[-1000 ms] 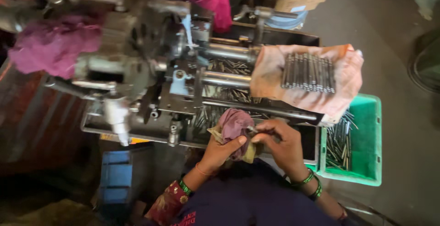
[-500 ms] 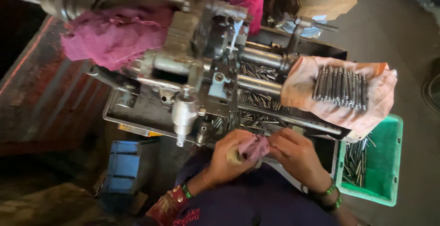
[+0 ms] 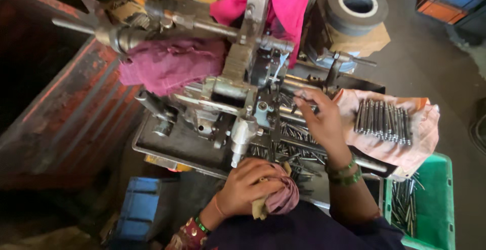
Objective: The person operates a metal forming machine, inserting metal rods into the machine and removing finished metal parts. They wipe the parts with a cloth and place them into a green bin. The person repeats this process throughout the video.
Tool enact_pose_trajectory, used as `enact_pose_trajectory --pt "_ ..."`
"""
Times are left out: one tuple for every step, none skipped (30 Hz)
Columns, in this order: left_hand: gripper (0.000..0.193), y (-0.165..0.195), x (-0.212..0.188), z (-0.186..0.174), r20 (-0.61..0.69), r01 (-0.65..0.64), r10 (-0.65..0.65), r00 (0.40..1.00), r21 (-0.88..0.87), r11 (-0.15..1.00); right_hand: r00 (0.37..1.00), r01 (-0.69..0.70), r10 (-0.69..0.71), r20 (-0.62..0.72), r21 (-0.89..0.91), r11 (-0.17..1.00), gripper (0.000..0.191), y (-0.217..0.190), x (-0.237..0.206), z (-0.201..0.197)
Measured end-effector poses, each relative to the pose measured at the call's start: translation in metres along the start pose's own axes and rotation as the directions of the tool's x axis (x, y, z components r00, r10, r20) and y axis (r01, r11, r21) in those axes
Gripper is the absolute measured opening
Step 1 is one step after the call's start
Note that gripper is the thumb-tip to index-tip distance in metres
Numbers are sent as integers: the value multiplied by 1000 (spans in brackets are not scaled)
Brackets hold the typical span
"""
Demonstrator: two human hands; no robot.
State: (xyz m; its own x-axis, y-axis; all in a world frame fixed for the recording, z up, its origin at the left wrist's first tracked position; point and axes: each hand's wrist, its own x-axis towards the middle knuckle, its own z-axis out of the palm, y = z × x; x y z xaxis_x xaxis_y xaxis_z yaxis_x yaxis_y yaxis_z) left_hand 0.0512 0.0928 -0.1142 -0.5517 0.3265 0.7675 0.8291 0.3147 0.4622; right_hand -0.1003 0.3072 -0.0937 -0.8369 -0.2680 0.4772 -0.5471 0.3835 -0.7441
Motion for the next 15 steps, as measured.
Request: enact_pose_trajectory --pt "40 -1 -1 -1 9 -19 19 1000 -3 1000 999 -39 38 17 65 997 17 4 9 7" --pt "42 -2 -1 -3 18 -38 38 999 -7 999 997 -78 74 38 127 989 16 9 18 14" --pt "42 -3 -2 -4 30 -41 41 999 -2 999 992 -119 109 63 188 975 16 14 26 19" --pt "42 -4 -4 -5 40 -42 42 998 2 999 984 -171 163 74 109 979 14 18 32 23" --pt "42 -5 -5 -6 49 -42 42 998 5 999 972 -222 219 81 28 975 15 22 38 26" --pt "42 -7 -6 -7 47 -46 46 998 -16 999 958 -271 275 86 -55 961 19 26 43 29" --pt "41 -8 -6 -7 45 -48 50 998 -36 998 975 -196 201 97 -65 978 23 30 47 31" --pt "41 -10 -7 -8 42 -50 53 998 -56 997 986 -119 127 110 -74 990 26 33 51 33" --pt "40 -11 -8 -9 48 -48 51 998 -55 997 991 -41 51 124 -82 996 30 35 55 34" --pt "39 -13 -8 -9 53 -46 49 997 -54 998 989 -25 37 144 -85 996 30 36 59 36" --pt "39 -14 -8 -10 58 -43 46 997 -51 998 986 -9 23 164 -87 996 29 37 63 37" --pt "37 -15 -8 -11 54 -49 51 997 -42 998 983 7 10 185 -89 996 29 37 66 39" --pt "35 -16 -7 -11 52 -53 55 997 -34 998 979 28 -7 202 -103 994 26 37 69 39" --pt "33 -17 -6 -12 50 -58 59 997 -26 998 976 49 -23 218 -116 992 24 36 71 40" --pt "31 -18 -6 -13 61 -50 51 997 -22 999 971 70 -38 235 -128 989 22 35 73 41"
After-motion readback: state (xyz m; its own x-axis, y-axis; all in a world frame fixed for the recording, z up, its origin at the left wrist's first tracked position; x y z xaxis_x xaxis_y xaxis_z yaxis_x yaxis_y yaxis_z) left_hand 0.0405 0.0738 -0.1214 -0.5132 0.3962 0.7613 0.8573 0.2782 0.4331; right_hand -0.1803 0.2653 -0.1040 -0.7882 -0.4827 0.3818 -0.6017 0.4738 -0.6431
